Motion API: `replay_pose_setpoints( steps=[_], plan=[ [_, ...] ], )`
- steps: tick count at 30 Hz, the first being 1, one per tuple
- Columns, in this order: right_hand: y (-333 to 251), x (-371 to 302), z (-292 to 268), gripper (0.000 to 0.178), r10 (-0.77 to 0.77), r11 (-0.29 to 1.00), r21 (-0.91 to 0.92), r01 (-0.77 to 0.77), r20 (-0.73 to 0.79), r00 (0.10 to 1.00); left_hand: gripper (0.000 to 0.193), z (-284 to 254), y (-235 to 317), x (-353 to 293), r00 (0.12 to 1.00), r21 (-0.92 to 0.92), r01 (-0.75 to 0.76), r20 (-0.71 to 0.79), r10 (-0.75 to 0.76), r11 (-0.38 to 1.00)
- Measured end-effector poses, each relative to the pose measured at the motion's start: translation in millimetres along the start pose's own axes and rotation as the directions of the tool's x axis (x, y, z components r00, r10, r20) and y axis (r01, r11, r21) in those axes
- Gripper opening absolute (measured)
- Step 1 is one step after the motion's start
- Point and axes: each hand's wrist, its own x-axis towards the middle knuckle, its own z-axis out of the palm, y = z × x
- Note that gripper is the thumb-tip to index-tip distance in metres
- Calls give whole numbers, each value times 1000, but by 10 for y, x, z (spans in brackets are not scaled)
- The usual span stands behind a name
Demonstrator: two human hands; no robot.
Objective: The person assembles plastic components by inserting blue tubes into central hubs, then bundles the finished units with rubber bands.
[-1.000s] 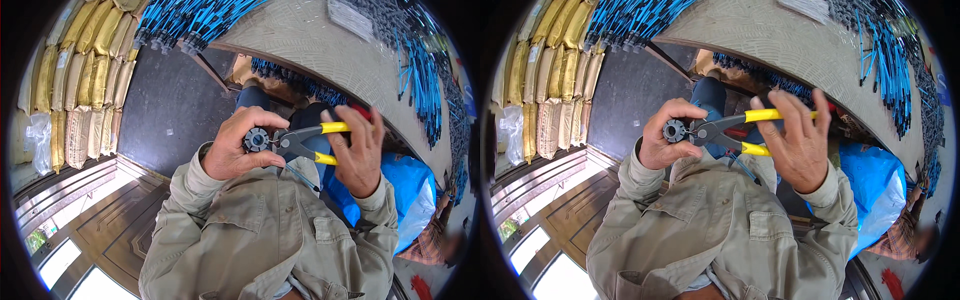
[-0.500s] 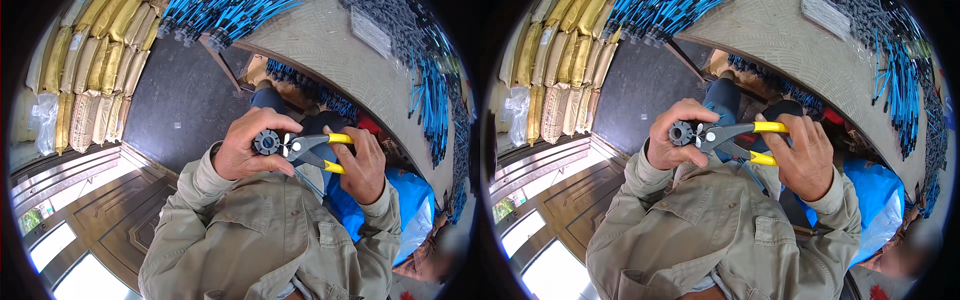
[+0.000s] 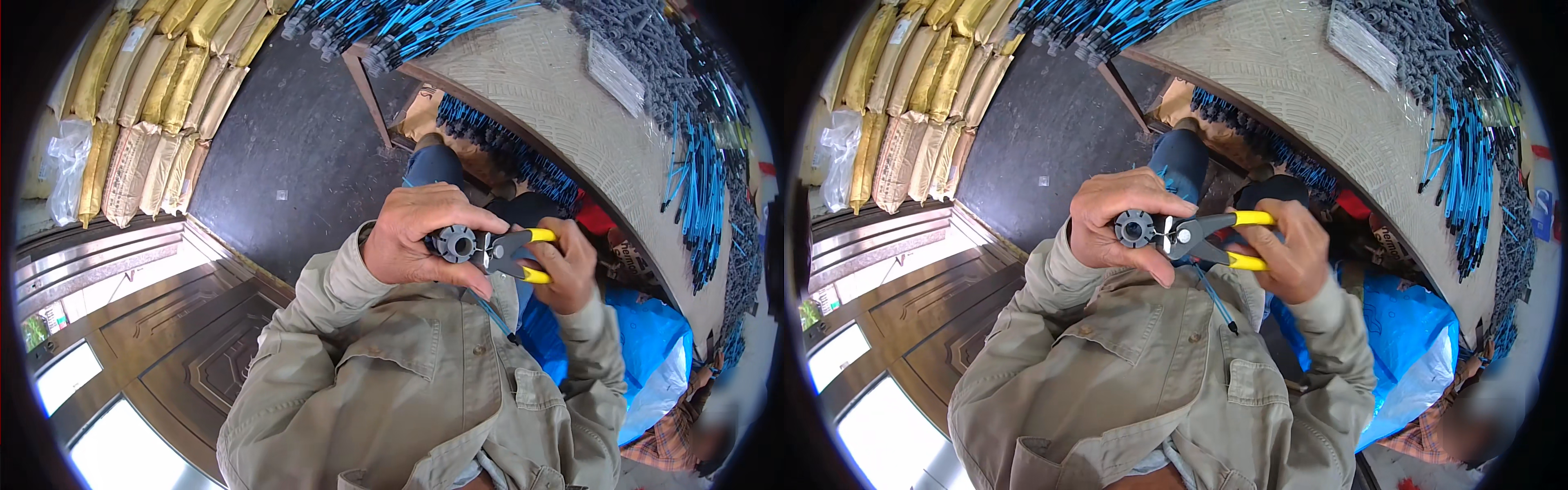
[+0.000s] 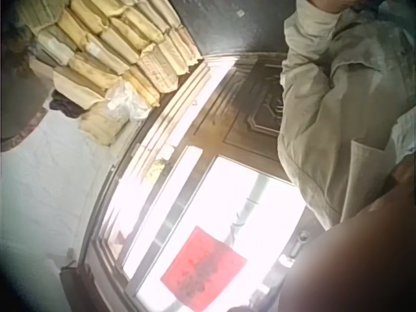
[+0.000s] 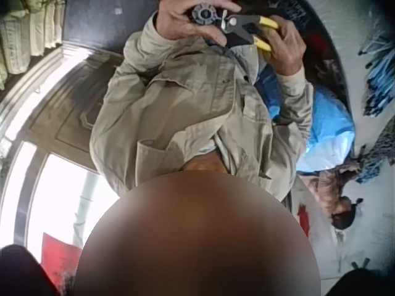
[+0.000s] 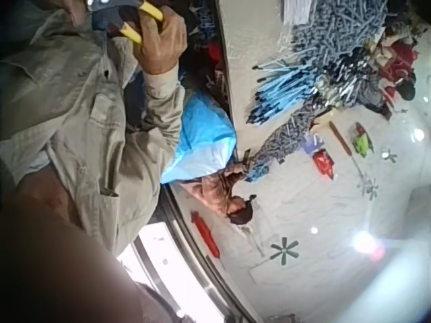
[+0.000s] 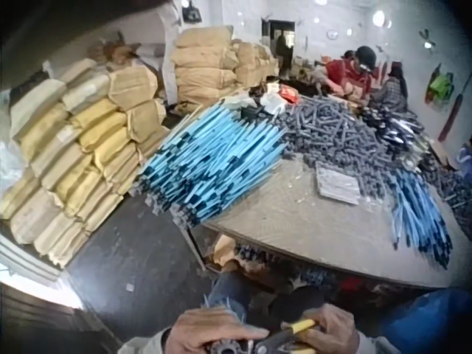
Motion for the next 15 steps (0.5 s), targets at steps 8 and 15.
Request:
replay_pose_setpoints(
  steps=[8, 15],
  plan=[
    [101, -33, -524, 32, -171, 45, 473, -880, 871, 460, 64, 20, -32, 6, 1000, -32, 4, 10, -4, 999],
    [-273, -396, 134, 44, -343, -658, 385, -648, 613, 712, 77, -55, -81, 43, 998, -111, 30, 62, -23, 993]
  ],
)
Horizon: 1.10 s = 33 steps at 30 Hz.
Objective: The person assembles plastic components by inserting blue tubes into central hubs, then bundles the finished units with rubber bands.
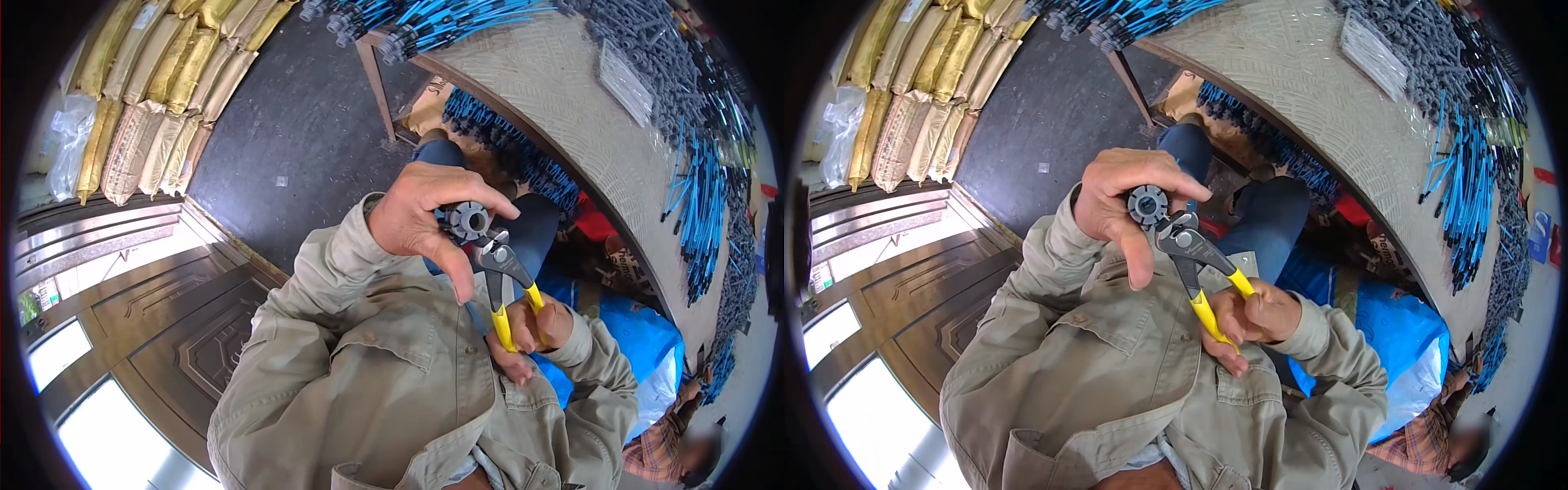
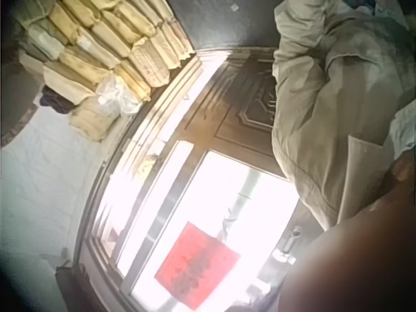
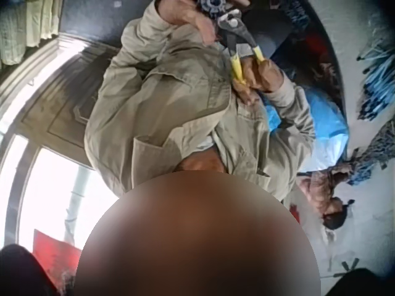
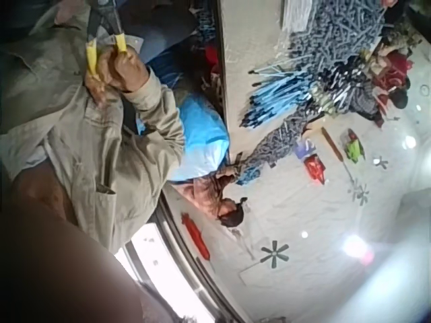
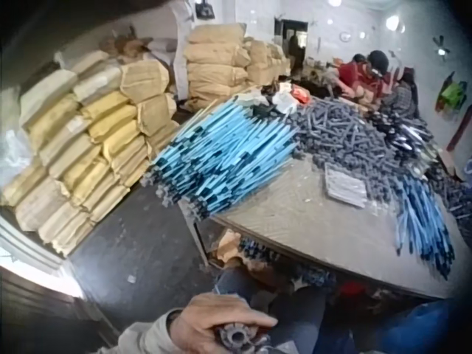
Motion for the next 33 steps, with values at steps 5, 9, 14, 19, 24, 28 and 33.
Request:
replay_pose_setpoints(
  steps=[5, 9, 14, 19, 24, 28, 33],
  plan=[
    [130, 27, 22, 42, -78, 997, -27, 76, -53, 996, 91, -15, -20, -5, 999, -61, 28, -25, -29, 998],
    [23, 8, -1, 39, -471, 880, -127, 457, -123, 873, 98, 34, 1, -21, 994, -22, 36, -104, -39, 999],
    [-109, 329, -555, 26, -944, 328, -912, 247, -307, 119, 100, 311, 73, 29, 978, 161, -6, -203, 39, 987],
    [149, 669, -737, 32, -905, 407, -730, 548, -403, 135, 100, 775, -72, -65, 969, 152, -41, -235, 76, 988],
    [225, 679, -762, 31, -986, 165, -804, 571, -139, 89, 96, 915, -141, -183, 895, 150, -30, -435, 93, 988],
    [253, 583, -863, 27, -938, 342, -775, 532, -316, 143, 86, 981, -86, -300, 972, 320, 187, -195, -129, 929],
    [226, 706, -756, 22, -993, 118, -816, 566, -88, 80, 72, 1043, -126, -341, 969, 458, -26, -205, 134, 889]
  ],
)
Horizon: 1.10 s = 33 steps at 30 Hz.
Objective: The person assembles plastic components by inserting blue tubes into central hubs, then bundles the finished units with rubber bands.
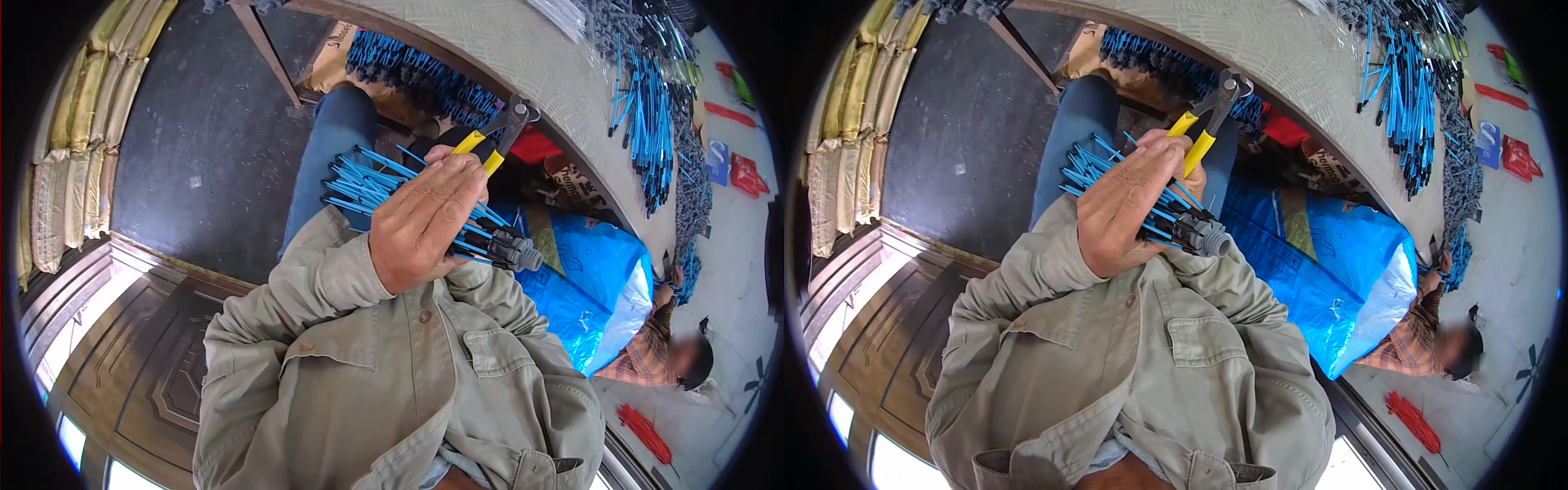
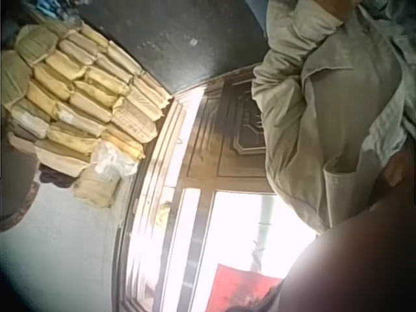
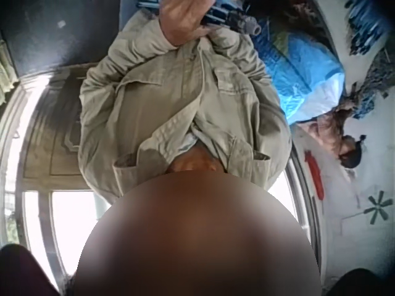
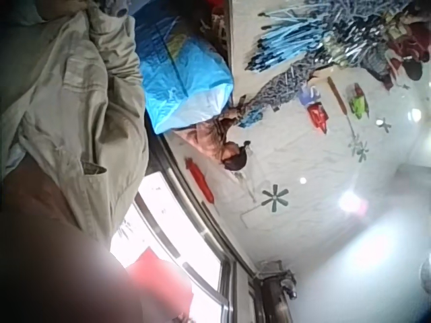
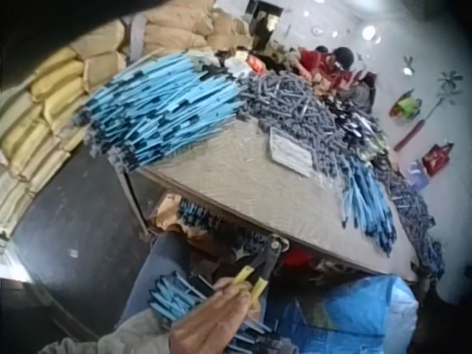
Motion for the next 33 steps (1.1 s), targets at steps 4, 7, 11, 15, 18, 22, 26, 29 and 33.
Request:
replay_pose_setpoints(
  steps=[4, 7, 11, 15, 18, 22, 26, 29, 33],
  plan=[
    [152, 16, -88, 19, 4, 1000, -21, -4, 17, 1000, 65, -7, -71, -2, 1000, -1, -19, -23, 19, 1000],
    [130, 14, -102, 17, 167, 981, 102, -163, -29, 986, 61, -70, -92, 83, 998, 11, -20, -57, 20, 1000],
    [-57, 165, 204, 13, 285, 956, 67, -284, -10, 958, 60, -449, -92, 198, 993, -99, 98, -63, -104, 990],
    [-457, 699, 384, 14, -120, 407, -815, 412, 400, 909, 59, -997, -242, 82, 965, -201, 259, 7, -263, 945],
    [-817, 1118, -69, 25, -249, -251, -881, 402, 460, 852, 59, -1172, -378, -28, 969, -379, 187, -82, -235, 906],
    [-1262, 1547, -774, 34, -109, -560, -802, 209, 321, 941, 57, -1243, -436, -104, 963, -542, 141, -118, -242, 828],
    [-1351, 1830, -1338, 31, -18, -573, -779, 253, 321, 947, 60, -1329, -481, -114, 976, -561, 105, -99, -192, 821],
    [-1281, 1818, -1465, 31, -21, -587, -761, 276, 355, 935, 61, -1305, -453, -108, 963, -586, 129, -119, -242, 800],
    [-1122, 1534, -1110, 30, -231, -506, -767, 394, 561, 795, 60, -1154, -306, 4, 895, -581, 246, -172, -412, 776]
  ],
)
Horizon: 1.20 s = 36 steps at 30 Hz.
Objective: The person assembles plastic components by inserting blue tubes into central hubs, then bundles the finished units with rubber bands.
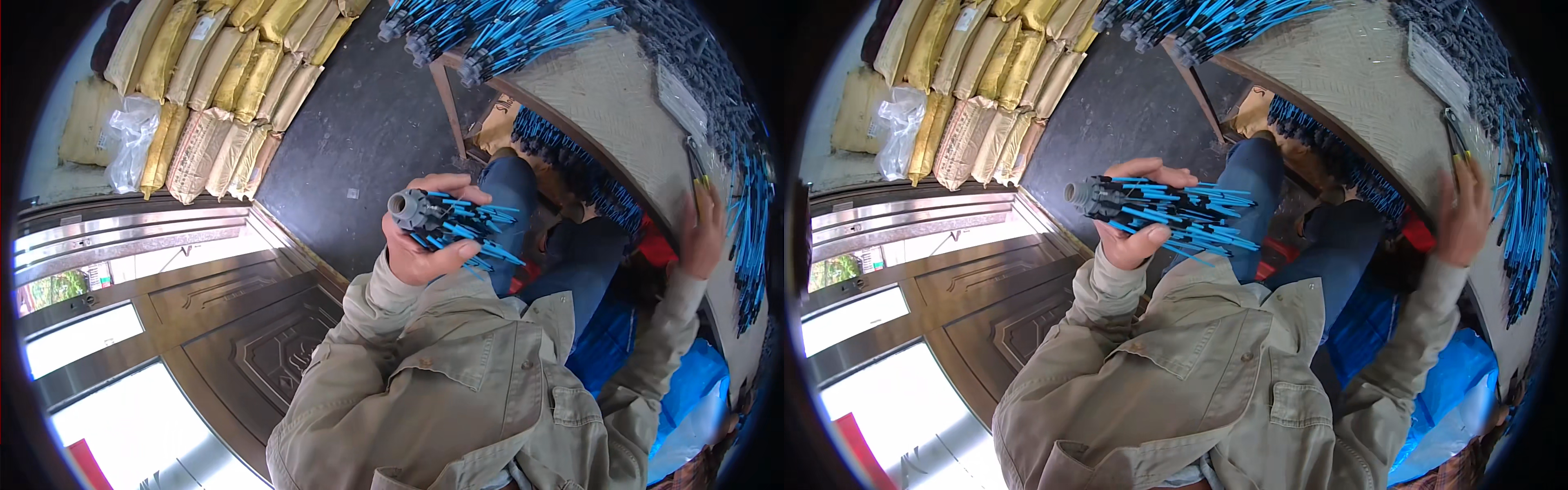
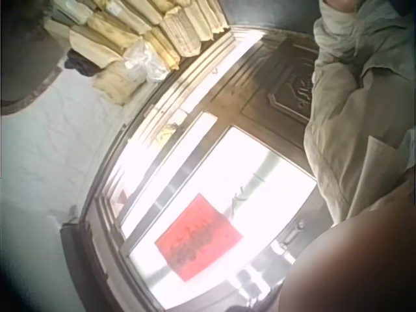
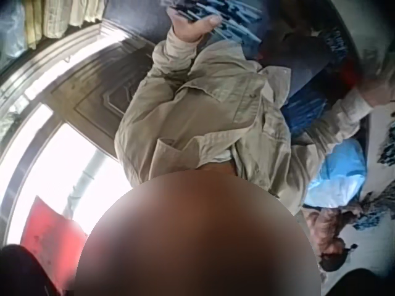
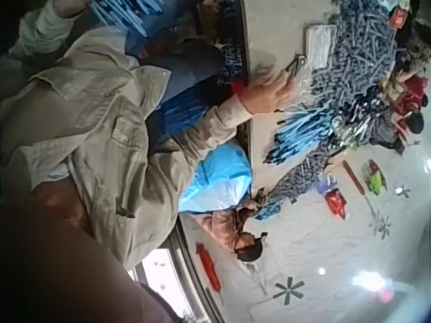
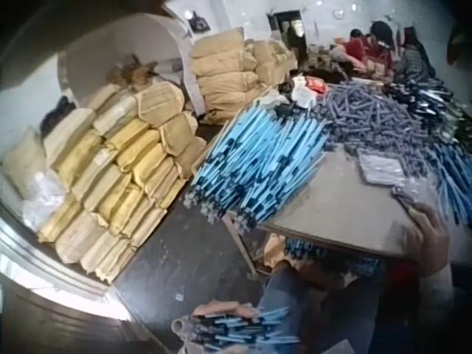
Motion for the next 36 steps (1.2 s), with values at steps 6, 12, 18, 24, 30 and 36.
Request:
replay_pose_setpoints(
  steps=[6, 12, 18, 24, 30, 36],
  plan=[
    [-2047, -113, -455, 84, -179, 467, 884, 19, 74, 981, 59, 473, 59, 96, 963, 131, 137, -250, -101, 982],
    [-2167, 7, -77, 72, -109, 198, 978, 58, -37, 993, 55, 644, 128, 167, 980, 125, 133, -163, -112, 983],
    [-1983, 94, -46, 49, -125, 69, 996, 56, -47, 991, 54, 580, 206, 169, 992, 36, 127, -1, -127, 991],
    [-1932, 200, -267, 39, -168, -225, 969, -105, 68, 984, 69, 420, 388, 368, 957, 104, 166, 225, -185, 981],
    [-2250, 126, -381, 31, -81, -592, 772, -230, 227, 970, 73, 430, 348, 474, 923, -73, 204, 347, -167, 976],
    [-2042, 255, -562, 24, 6, 83, 995, -57, 56, 998, 71, 331, 286, 402, 956, -70, 149, 264, -126, 986]
  ],
)
